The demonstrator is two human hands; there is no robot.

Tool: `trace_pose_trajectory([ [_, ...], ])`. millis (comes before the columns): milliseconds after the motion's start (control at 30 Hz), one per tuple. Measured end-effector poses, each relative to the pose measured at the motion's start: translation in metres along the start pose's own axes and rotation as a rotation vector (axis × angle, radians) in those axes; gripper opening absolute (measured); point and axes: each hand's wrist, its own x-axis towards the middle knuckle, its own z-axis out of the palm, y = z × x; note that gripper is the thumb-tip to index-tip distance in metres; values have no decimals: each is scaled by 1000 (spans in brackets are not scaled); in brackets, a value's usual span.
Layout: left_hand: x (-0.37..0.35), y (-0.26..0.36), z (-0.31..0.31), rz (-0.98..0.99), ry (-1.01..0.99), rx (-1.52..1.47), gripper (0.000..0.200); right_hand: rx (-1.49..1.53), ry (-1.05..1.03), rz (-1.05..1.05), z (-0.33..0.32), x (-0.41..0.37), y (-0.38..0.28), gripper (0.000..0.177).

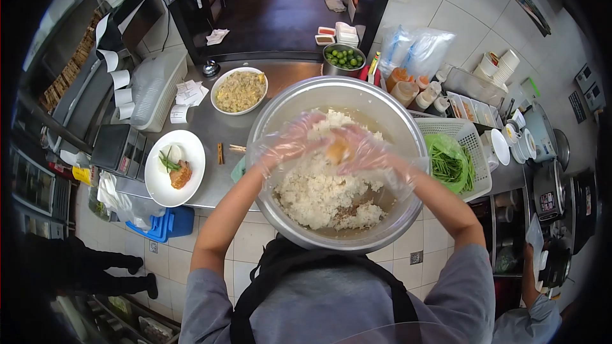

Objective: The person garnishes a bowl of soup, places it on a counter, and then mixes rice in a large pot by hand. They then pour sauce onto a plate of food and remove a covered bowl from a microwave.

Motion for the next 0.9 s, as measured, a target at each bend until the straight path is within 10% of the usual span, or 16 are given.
trace_pose_trajectory([
  [167,13,-14,37,-231,-403,373,89,-138,-3,-23,28,-1,0,125],
  [233,20,-22,49,-213,-260,261,86,-248,127,-8,57,20,18,124],
  [333,32,-58,61,-169,-180,21,79,-30,203,-37,68,46,40,109],
  [433,36,-60,52,-155,-148,-16,72,110,301,-17,63,50,32,56],
  [633,23,-34,42,-34,55,-30,61,190,586,115,74,63,43,32],
  [900,46,-58,52,-188,113,-79,50,23,232,86,22,33,0,66],
])
